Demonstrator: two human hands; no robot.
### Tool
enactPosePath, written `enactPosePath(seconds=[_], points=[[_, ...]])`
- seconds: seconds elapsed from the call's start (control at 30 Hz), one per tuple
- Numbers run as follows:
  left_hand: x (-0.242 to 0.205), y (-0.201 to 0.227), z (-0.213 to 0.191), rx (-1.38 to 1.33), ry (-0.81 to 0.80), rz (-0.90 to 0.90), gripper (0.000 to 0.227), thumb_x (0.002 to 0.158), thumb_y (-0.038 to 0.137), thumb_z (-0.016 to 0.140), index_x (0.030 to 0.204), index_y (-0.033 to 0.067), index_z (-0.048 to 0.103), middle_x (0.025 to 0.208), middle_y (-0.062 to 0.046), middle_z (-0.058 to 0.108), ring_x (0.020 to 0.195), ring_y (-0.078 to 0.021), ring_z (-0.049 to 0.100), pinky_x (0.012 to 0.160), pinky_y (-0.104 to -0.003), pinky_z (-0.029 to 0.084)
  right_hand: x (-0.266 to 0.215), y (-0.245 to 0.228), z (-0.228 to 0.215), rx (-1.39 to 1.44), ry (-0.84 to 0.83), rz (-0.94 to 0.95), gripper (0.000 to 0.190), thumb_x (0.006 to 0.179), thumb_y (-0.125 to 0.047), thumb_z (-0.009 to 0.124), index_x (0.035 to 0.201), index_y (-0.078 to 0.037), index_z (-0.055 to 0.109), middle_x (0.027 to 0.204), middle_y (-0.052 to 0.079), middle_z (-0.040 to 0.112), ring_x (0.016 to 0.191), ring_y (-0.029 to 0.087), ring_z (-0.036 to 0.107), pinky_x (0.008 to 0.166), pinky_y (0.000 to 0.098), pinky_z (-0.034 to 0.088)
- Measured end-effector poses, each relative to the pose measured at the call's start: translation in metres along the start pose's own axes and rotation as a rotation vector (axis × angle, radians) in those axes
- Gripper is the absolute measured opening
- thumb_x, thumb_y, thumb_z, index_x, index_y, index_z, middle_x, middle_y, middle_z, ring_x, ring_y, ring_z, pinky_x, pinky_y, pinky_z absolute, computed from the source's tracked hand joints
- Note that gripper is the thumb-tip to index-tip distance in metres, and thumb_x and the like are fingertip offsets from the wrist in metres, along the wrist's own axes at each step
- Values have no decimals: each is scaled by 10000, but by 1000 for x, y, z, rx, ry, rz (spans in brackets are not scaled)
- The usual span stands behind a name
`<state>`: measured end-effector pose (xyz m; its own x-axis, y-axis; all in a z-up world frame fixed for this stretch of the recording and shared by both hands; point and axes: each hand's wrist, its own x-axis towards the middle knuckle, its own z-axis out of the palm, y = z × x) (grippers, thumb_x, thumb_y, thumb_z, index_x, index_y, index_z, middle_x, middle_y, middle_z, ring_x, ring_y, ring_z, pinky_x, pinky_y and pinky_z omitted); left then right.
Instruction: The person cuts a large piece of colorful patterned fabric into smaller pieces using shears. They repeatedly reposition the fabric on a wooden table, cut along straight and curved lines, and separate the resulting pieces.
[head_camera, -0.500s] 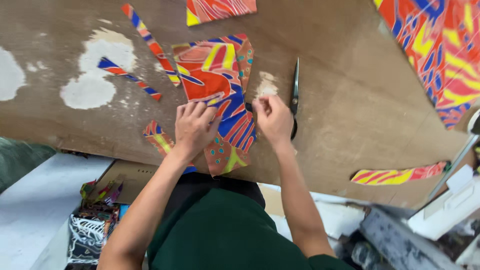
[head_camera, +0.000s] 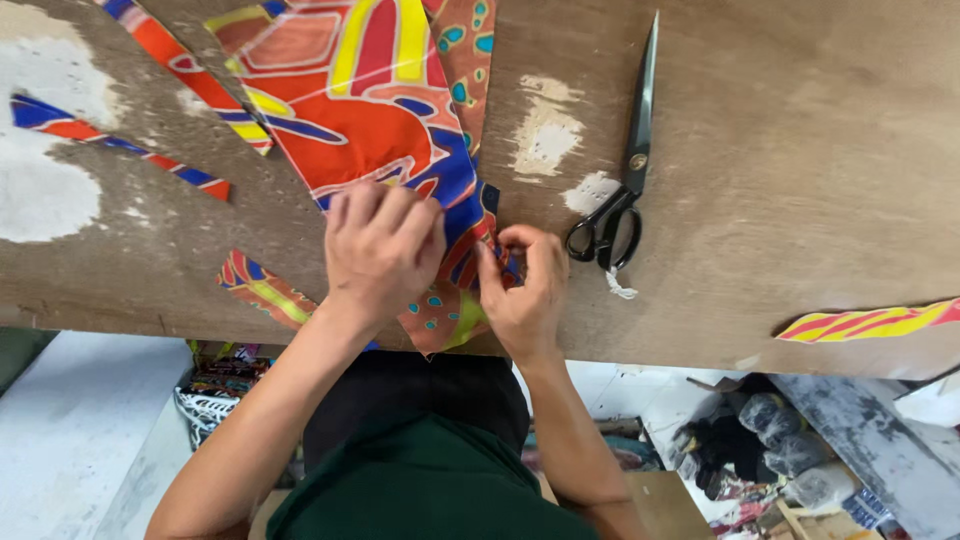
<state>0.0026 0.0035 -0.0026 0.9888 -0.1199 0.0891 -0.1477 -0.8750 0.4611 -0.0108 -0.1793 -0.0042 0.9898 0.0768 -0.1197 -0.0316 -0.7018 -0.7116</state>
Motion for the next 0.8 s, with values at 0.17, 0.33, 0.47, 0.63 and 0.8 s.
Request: enactPosePath(seconds=[0.17, 0.33, 0.47, 0.63, 0.8], points=[[-2, -9, 3, -260, 56, -112, 173, 921, 39, 761, 1051, 71, 652, 1001, -60, 659, 969, -277, 602, 883, -416, 429, 2, 1, 3, 56, 51, 41, 326, 901, -37, 829, 1160, -39, 630, 1004, 58, 665, 899, 182, 634, 806, 324, 533], [-6, -12, 9, -275, 54, -114, 192, 899, 31, 781, 1039, 76, 657, 963, -40, 657, 931, -273, 598, 848, -418, 415, 1, 1, 6, 47, 62, 52, 393, 887, 0, 837, 1210, -47, 619, 960, 44, 650, 858, 173, 615, 801, 313, 516], [-6, -11, 10, -254, 55, -112, 189, 905, 52, 782, 1040, 102, 660, 965, -7, 665, 942, -253, 594, 855, -412, 411, 0, 3, 7, 68, 86, 71, 471, 887, 23, 817, 1293, -26, 582, 946, 47, 636, 772, 123, 603, 720, 283, 440], [-6, -8, 10, -173, 30, -95, 182, 887, 125, 797, 1029, 137, 684, 961, 2, 652, 964, -242, 576, 885, -409, 398, 3, 6, 4, 83, 63, 70, 484, 945, 34, 774, 1367, -11, 541, 949, 27, 651, 754, 90, 567, 689, 237, 432], [-5, -8, 10, -126, 18, -63, 187, 872, 154, 824, 1025, 158, 716, 962, 28, 643, 944, -221, 553, 883, -395, 375, 5, 6, 3, 51, 43, 69, 480, 942, 33, 750, 1374, -4, 542, 967, 34, 664, 771, 96, 582, 679, 229, 462]])
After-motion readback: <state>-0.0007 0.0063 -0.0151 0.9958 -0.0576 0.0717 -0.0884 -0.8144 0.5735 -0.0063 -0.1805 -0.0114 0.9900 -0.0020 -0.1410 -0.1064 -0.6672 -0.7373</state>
